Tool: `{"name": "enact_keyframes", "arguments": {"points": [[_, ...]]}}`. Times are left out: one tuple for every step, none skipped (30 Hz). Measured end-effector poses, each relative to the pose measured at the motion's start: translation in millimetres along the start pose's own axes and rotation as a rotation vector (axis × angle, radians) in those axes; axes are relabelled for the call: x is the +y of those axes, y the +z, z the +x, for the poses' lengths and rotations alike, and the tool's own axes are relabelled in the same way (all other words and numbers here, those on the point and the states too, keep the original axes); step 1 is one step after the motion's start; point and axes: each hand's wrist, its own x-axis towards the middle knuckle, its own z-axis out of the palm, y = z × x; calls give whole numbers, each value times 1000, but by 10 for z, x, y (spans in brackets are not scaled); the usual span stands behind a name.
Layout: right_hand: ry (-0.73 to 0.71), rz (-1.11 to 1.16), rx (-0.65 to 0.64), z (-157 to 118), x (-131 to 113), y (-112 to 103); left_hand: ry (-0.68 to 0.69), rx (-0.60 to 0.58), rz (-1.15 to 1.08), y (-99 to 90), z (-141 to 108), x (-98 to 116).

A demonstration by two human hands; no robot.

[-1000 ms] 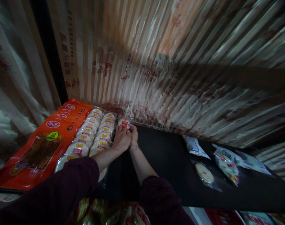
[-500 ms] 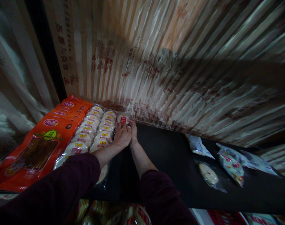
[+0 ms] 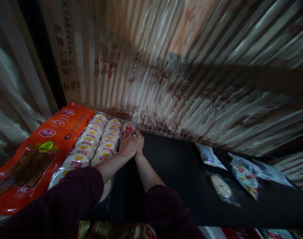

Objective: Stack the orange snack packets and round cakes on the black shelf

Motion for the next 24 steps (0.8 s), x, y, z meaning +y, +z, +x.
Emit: {"name": "enact_keyframes", "arguments": {"points": [[-11, -24, -3, -1, 0, 3, 1, 1, 2, 15, 4, -9], [-21, -43, -6, -2, 1, 8, 3, 3, 3, 28, 8, -18], [-29, -60, -9, -5, 2, 14, 4, 5, 4, 39, 12, -27], [-37, -73, -12, -8, 3, 19, 5, 8, 4, 47, 17, -33], [-44, -85, -15, -12, 5, 23, 6, 11, 3, 53, 22, -38], [-50, -95, -16, -16, 7, 25, 8, 15, 1, 57, 26, -41], [-56, -102, -16, -21, 10, 26, 10, 19, -1, 59, 28, -42], [-61, -108, -15, -25, 14, 26, 13, 23, -3, 60, 30, -43], [-66, -111, -13, -30, 18, 25, 15, 26, -6, 59, 30, -42], [-69, -113, -12, -36, 22, 24, 19, 29, -9, 57, 28, -41], [-72, -112, -11, -41, 26, 21, 25, 32, -12, 55, 25, -41], [-75, -110, -11, -46, 29, 18, 32, 35, -14, 54, 21, -40], [-77, -107, -11, -51, 30, 14, 40, 36, -16, 53, 18, -40], [-78, -102, -13, -54, 30, 9, 48, 38, -17, 53, 14, -42], [-79, -96, -14, -57, 29, 1, 54, 39, -18, 56, 12, -44], [-80, -89, -16, -58, 26, -7, 59, 39, -17, 60, 11, -48], [-80, -82, -17, -59, 22, -17, 62, 38, -17, 65, 11, -53], [-79, -75, -18, -60, 17, -27, 68, 37, -18, 72, 12, -59], [-78, -66, -17, -60, 13, -36, 74, 36, -20, 79, 14, -66], [-76, -57, -16, -62, 9, -44, 82, 35, -22, 84, 15, -73], [-74, -47, -12, -65, 6, -49, 90, 35, -25, 88, 15, -79], [-71, -36, -7, -69, 4, -53, 96, 34, -29, 89, 15, -84], [-68, -24, -1, -73, 2, -54, 102, 32, -33, 88, 14, -87], [-65, -13, 5, -79, 2, -55, 106, 29, -36, 85, 12, -89]]}}
